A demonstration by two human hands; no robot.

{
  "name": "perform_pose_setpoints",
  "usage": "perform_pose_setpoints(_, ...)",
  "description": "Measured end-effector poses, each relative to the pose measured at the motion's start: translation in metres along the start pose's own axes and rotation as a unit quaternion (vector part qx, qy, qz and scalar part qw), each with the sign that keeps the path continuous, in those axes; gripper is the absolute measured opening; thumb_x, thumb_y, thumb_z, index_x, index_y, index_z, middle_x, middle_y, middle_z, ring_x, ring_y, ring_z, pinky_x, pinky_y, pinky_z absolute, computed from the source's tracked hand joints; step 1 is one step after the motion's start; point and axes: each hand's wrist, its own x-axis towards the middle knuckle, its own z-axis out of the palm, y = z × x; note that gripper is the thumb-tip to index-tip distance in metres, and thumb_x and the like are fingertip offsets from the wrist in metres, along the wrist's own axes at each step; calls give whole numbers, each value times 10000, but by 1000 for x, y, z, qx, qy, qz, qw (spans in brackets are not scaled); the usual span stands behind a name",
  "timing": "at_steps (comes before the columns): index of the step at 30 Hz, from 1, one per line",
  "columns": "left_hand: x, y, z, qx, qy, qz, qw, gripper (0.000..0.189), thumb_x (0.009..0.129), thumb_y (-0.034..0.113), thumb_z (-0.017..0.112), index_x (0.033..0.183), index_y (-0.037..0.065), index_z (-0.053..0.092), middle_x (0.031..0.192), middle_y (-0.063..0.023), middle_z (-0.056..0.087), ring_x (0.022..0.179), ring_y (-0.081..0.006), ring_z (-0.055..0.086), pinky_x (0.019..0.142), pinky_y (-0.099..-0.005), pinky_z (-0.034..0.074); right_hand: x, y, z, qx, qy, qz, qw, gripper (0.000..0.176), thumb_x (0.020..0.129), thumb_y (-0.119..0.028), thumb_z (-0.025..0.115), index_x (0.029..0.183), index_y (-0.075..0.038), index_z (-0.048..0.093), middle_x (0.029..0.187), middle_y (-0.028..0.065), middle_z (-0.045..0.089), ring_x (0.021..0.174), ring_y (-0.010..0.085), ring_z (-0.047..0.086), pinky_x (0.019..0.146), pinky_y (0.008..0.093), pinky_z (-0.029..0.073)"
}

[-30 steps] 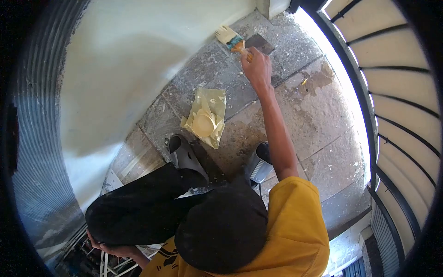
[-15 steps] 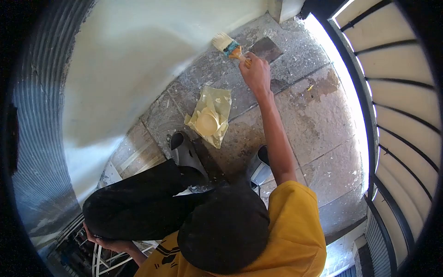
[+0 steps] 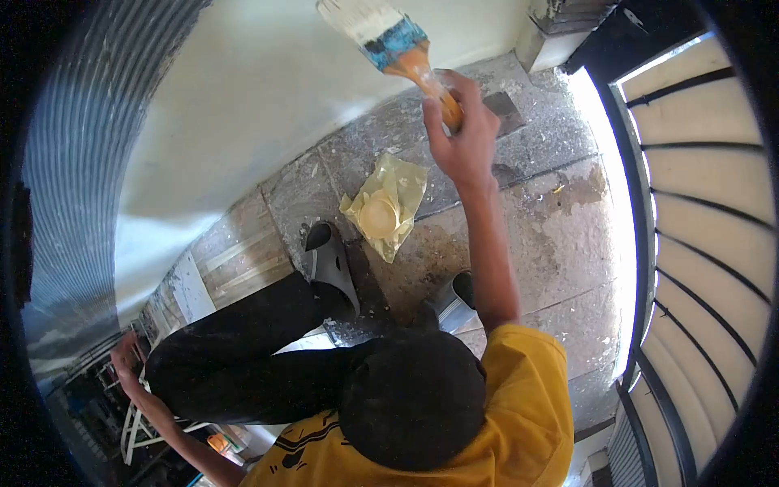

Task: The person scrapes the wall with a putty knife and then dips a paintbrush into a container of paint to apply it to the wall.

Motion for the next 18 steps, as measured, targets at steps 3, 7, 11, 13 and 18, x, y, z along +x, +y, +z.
perform_pose_setpoints(3,24,72,11,120,-145,190,964,709,1044,557,260,1294,-31,568,1348,-209,530,1271,-352,493,1098,-472,342,1,31,33,6,-4,-32,999,248,934,-168,637,1134,-23,644,841,203,697,782,366,714,684,412,546)
perform_pose_setpoints(7,39,153,37,147,-269,295,905,734,1011,611,288,1269,-2,600,1228,-213,558,1145,-381,538,1007,-472,384,-29,75,53,-37,-43,4,998,268,937,-135,608,1176,-14,628,858,231,698,795,408,699,668,455,541)
perform_pose_setpoints(11,38,192,56,180,-404,406,800,684,970,588,451,1344,25,554,1263,-189,555,1131,-377,539,990,-474,404,-53,99,44,-155,-134,116,972,275,928,-139,588,1172,-16,621,856,240,698,780,427,681,682,482,525)
perform_pose_setpoints(13,33,204,61,187,-406,450,773,663,956,563,505,1359,38,550,1255,-179,558,1119,-367,542,977,-473,413,-62,99,26,-173,-97,106,974,270,925,-147,586,1162,-23,620,849,239,696,776,426,679,697,477,522)
perform_pose_setpoints(18,29,223,75,161,-396,494,758,622,926,440,620,1417,76,501,1260,-160,561,1158,-337,532,999,-457,418,-46,15,-33,-59,-56,169,982,242,919,-191,624,1105,-37,637,763,168,668,715,325,679,725,397,507)
